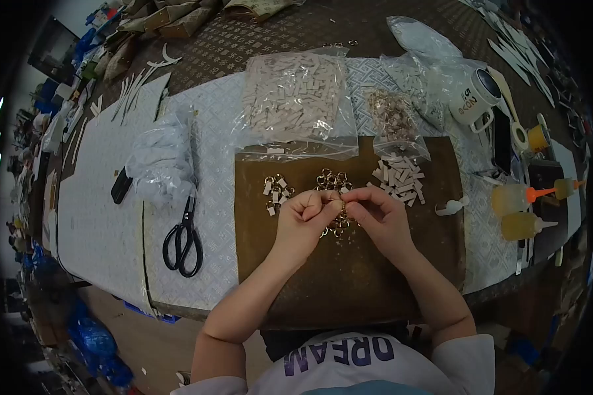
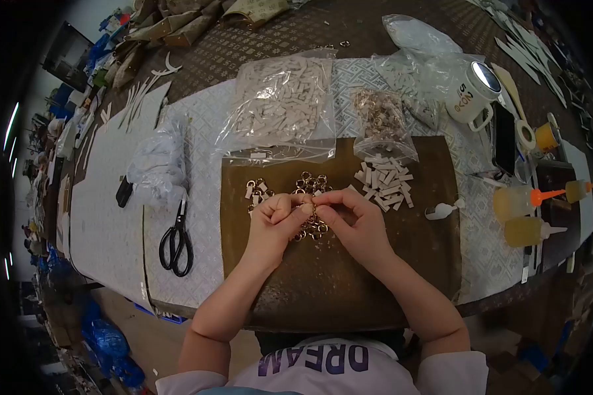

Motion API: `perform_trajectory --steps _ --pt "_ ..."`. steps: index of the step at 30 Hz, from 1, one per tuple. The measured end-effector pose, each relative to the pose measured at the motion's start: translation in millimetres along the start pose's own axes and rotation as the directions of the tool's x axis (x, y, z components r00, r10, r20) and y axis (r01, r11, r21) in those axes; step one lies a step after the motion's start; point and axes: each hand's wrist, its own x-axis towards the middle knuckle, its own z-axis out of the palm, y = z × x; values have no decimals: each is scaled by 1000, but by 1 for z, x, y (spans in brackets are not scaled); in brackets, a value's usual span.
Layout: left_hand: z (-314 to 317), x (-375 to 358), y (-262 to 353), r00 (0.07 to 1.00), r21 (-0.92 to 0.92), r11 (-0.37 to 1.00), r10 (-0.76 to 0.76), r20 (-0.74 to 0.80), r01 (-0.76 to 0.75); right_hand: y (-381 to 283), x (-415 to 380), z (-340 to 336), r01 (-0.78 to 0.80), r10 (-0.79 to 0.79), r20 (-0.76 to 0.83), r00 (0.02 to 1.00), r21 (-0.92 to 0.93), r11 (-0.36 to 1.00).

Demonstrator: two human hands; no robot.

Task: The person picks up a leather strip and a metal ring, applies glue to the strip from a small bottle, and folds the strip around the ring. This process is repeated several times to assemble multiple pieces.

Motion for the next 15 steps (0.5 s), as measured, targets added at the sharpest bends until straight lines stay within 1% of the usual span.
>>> perform_trajectory --steps 2,3,5,6,7,8,10,13,15 --pt "3 0 -3 999 27 999 37 -6 -37 -2 -2 0 -21 21 -9 1000 9 1000" --pt "2 2 -7 998 -13 998 64 0 -64 -7 -4 0 -32 30 -39 999 -39 999" --pt "-1 1 -8 996 -15 996 89 28 -89 -9 -3 3 -27 24 -50 998 -65 997" --pt "-2 1 -8 991 67 989 135 6 -135 -8 -1 7 7 -13 -68 998 -89 996" --pt "-2 1 -7 987 82 983 162 12 -162 -8 -1 9 39 -49 -82 995 -114 993" --pt "-3 0 -7 983 99 978 182 21 -183 -10 -2 10 41 -52 -79 996 -127 991" --pt "-7 1 -9 984 36 984 172 56 -174 -5 -1 11 47 -58 -76 995 -141 989" --pt "-7 3 -12 983 48 983 174 57 -177 4 -1 7 51 -64 -83 994 -153 987" --pt "-5 3 -15 978 21 979 201 64 -202 4 -2 5 31 -45 -83 996 -158 987"
